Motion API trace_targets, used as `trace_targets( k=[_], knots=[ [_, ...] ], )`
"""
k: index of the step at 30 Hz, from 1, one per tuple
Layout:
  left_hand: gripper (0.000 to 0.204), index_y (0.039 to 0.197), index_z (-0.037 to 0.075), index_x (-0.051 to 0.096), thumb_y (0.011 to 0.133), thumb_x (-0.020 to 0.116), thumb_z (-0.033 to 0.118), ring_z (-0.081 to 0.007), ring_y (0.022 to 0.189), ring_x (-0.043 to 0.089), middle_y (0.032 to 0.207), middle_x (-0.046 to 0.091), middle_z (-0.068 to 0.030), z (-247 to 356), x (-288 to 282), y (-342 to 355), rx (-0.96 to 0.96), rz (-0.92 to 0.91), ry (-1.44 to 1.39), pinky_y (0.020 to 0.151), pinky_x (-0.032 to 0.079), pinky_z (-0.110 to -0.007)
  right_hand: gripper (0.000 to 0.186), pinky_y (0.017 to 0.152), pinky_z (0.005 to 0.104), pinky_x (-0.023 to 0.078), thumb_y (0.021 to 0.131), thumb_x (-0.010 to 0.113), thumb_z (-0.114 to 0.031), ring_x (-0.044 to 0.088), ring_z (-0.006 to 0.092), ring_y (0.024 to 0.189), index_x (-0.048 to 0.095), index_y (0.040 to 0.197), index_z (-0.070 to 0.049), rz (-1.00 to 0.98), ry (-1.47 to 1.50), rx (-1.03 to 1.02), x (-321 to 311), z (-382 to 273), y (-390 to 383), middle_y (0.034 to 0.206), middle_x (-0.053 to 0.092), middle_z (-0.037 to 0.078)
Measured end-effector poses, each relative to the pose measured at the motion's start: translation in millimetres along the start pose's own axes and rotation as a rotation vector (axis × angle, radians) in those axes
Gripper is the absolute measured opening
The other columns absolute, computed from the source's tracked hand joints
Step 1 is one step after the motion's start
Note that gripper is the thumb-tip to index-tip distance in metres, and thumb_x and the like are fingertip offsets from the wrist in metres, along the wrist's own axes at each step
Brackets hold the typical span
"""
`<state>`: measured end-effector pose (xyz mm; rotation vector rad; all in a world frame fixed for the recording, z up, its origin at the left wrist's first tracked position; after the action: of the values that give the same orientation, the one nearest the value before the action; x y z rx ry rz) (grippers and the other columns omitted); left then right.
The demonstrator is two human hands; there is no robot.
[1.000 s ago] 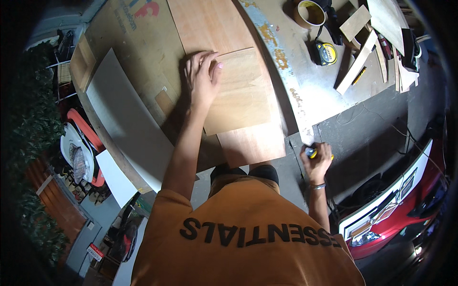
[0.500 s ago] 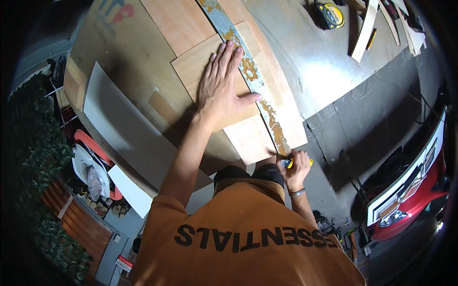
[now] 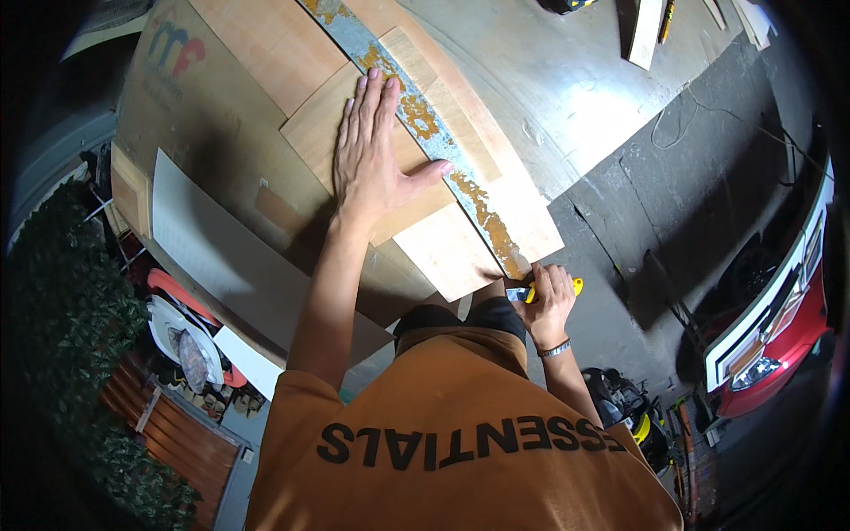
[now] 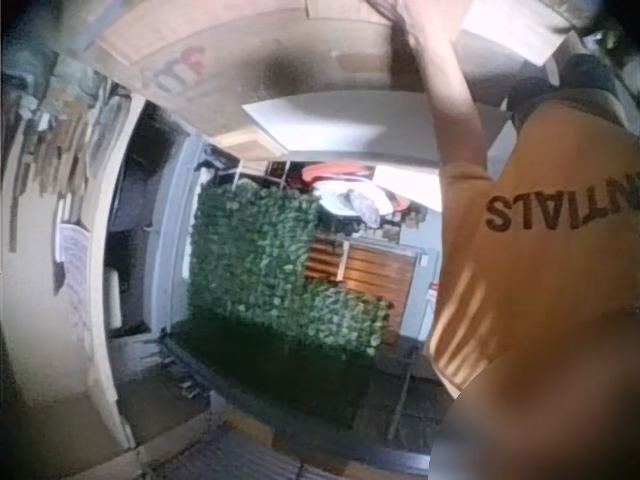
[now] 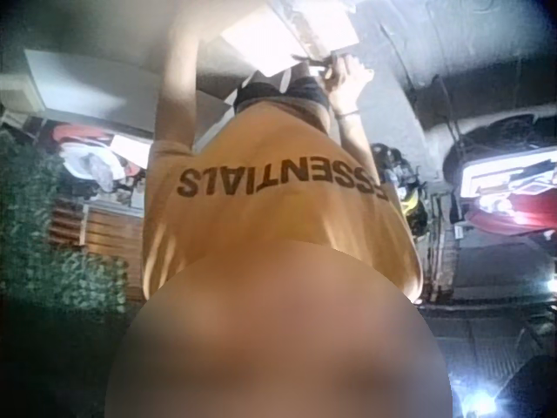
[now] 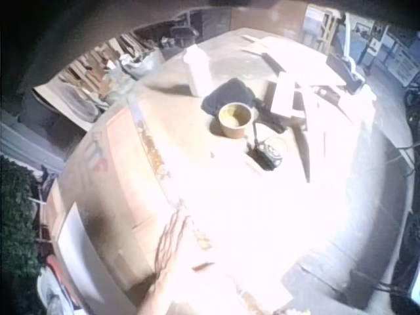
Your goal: The person measures and marks a wooden board with a tape measure and pencil, then uses a utility knife and straightedge to cut the board into smaller pieces. The person repeats the measure-mark-cut cycle on additional boards and briefly writes on a white sheet of paper.
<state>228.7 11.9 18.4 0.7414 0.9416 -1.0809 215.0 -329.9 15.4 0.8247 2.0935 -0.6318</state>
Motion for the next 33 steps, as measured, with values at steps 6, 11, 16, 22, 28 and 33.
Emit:
trace_targets(
  k=[6,11,16,22,28,33],
  knots=[
    [0.122,0.16,0.001,0.025,0.069,0.086,0.056,-0.0406,0.154,0.024,0.166,0.022,-0.0254,1.0,0.6,0.5,-0.013,-0.018,-0.002,0.123,0.022,-0.054,0.062,0.07,0.0422,0.042,0.056,0.084,-0.022,0.055,0.0308,0.078,0.064,0.112,-0.002,0.014,0.004,0.01,0.5,-2.5,0.8,0.085,0.055,0.009],
    [0.122,0.16,0.001,0.025,0.07,0.085,0.058,-0.0416,0.153,0.024,0.165,0.024,-0.0262,-0.6,1.7,0.9,0.002,-0.007,-0.016,0.123,0.023,-0.055,0.062,0.07,0.0422,0.042,0.055,0.084,-0.022,0.055,0.0303,0.078,0.064,0.11,-0.002,-0.011,0.006,0.018,3.4,-0.2,-1.0,0.084,0.054,0.009],
    [0.121,0.159,0.0,0.027,0.07,0.084,0.06,-0.0439,0.152,0.025,0.164,0.025,-0.028,-2.8,1.5,0.8,0.02,0.004,-0.014,0.122,0.024,-0.054,0.061,0.069,0.0423,0.042,0.055,0.084,-0.023,0.055,0.0304,0.079,0.064,0.109,-0.002,-0.005,-0.003,0.012,5.8,1.8,-1.8,0.085,0.054,0.009],
    [0.123,0.159,0.0,0.025,0.071,0.083,0.061,-0.0431,0.153,0.025,0.164,0.025,-0.0278,-1.8,1.3,1.2,0.007,-0.013,0.013,0.123,0.023,-0.052,0.062,0.069,0.0424,0.041,0.056,0.084,-0.026,0.055,0.0308,0.079,0.064,0.109,-0.001,0.004,0.0,0.005,6.9,3.0,-2.8,0.086,0.055,0.01],
    [0.123,0.16,0.0,0.025,0.071,0.082,0.062,-0.0421,0.153,0.024,0.165,0.024,-0.0277,-1.4,0.7,1.1,-0.005,-0.021,0.016,0.124,0.022,-0.052,0.061,0.068,0.0424,0.041,0.059,0.083,-0.028,0.055,0.0311,0.079,0.064,0.109,0.0,0.002,-0.007,-0.003,6.6,1.2,-2.5,0.086,0.055,0.01],
    [0.122,0.16,0.0,0.025,0.071,0.082,0.062,-0.0425,0.153,0.024,0.165,0.024,-0.0276,-1.4,0.1,1.3,0.003,-0.011,0.01,0.124,0.022,-0.053,0.061,0.069,0.0426,0.041,0.059,0.083,-0.028,0.055,0.0311,0.079,0.064,0.109,0.0,0.005,0.0,-0.008,4.6,-1.5,-0.2,0.086,0.055,0.011]
  ],
)
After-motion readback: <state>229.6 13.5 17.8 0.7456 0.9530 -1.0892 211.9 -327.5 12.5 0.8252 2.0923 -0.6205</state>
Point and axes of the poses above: each hand's wrist, its own y-axis towards the middle knuckle, its own x-axis out of the palm, z = x × y, the point moved 3 cm from there along y, towards the middle knuckle
